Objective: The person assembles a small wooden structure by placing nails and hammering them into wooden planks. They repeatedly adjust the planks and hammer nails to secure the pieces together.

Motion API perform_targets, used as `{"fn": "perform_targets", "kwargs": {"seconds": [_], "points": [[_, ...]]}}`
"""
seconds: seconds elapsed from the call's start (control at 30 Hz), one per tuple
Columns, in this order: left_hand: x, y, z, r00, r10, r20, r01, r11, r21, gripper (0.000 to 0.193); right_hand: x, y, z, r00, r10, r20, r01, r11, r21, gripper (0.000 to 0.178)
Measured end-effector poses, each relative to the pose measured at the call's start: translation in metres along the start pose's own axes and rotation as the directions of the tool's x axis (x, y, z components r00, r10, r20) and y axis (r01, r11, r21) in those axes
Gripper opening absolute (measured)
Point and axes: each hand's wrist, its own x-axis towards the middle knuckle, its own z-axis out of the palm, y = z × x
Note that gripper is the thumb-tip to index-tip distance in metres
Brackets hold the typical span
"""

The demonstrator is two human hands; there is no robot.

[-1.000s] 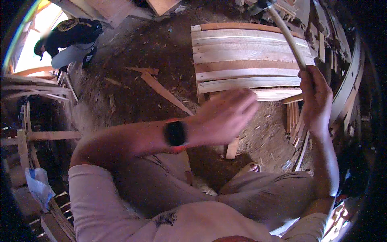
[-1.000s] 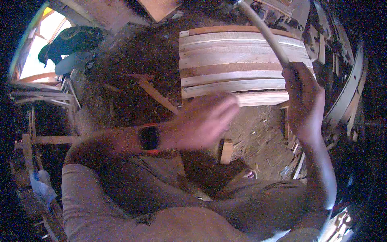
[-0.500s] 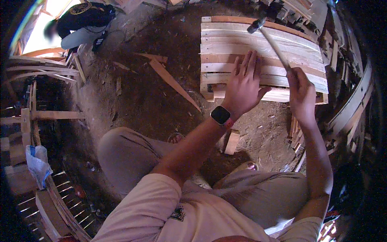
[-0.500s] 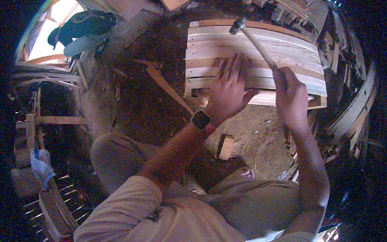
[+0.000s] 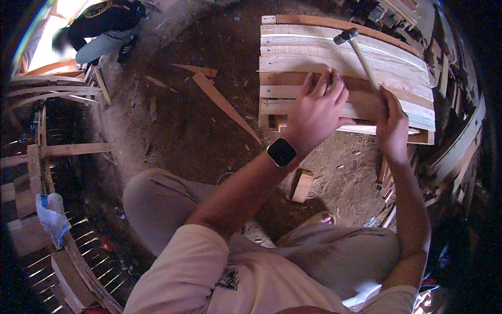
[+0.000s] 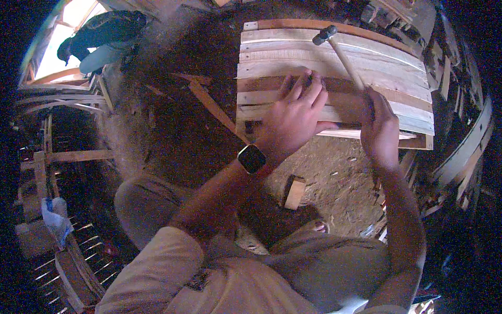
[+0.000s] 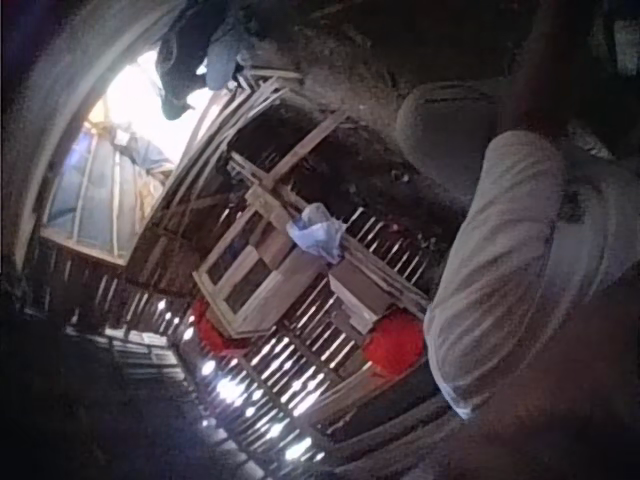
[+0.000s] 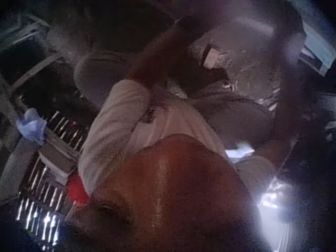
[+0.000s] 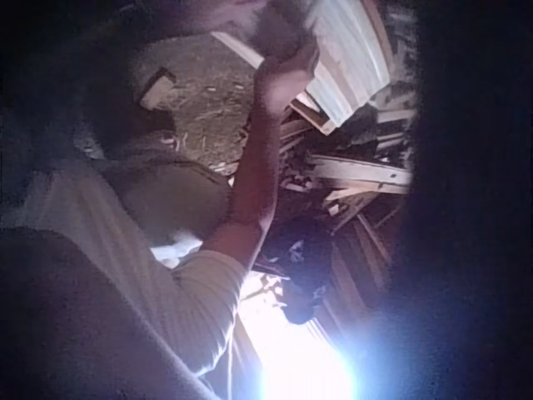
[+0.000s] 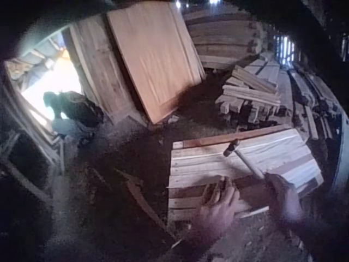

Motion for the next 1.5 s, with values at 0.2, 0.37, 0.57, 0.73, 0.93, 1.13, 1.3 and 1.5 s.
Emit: {"fn": "perform_targets", "kwargs": {"seconds": [0.2, 0.37, 0.57, 0.73, 0.93, 1.13, 1.3, 1.5], "points": [[0.002, -0.014, -0.009, 0.994, 0.107, 0.027, -0.108, 0.993, 0.038, 0.086, -0.001, 0.010, -0.001, 0.999, -0.038, -0.023, 0.037, 0.998, -0.041, 0.027], [-0.011, -0.023, -0.009, 0.994, 0.102, -0.028, -0.100, 0.993, 0.058, 0.092, -0.003, 0.007, 0.002, 1.000, 0.000, -0.008, -0.001, 0.998, -0.070, 0.026], [-0.012, -0.031, -0.006, 0.998, 0.061, -0.024, -0.060, 0.997, 0.038, 0.098, -0.005, 0.019, 0.005, 0.999, -0.032, -0.008, 0.030, 0.993, -0.112, 0.026], [-0.009, -0.034, 0.010, 0.990, 0.133, -0.046, -0.129, 0.987, 0.095, 0.108, -0.006, 0.020, 0.005, 0.997, -0.065, -0.048, 0.062, 0.996, -0.070, 0.025], [-0.011, -0.037, 0.013, 0.986, 0.148, -0.072, -0.140, 0.985, 0.100, 0.105, -0.005, 0.021, 0.009, 0.991, -0.111, -0.081, 0.102, 0.990, -0.100, 0.025], [-0.010, -0.035, 0.014, 0.987, 0.119, -0.105, -0.110, 0.990, 0.089, 0.102, -0.006, 0.024, 0.004, 0.999, -0.033, -0.027, 0.033, 0.999, -0.016, 0.026], [-0.010, -0.035, 0.013, 0.987, 0.118, -0.108, -0.107, 0.989, 0.102, 0.101, -0.010, -0.003, -0.014, 0.978, 0.182, 0.099, -0.200, 0.955, 0.219, 0.022], [-0.012, -0.039, 0.018, 0.988, 0.146, -0.056, -0.141, 0.986, 0.093, 0.089, -0.009, -0.062, -0.029, 0.980, 0.094, 0.176, -0.141, 0.952, 0.273, 0.016]]}}
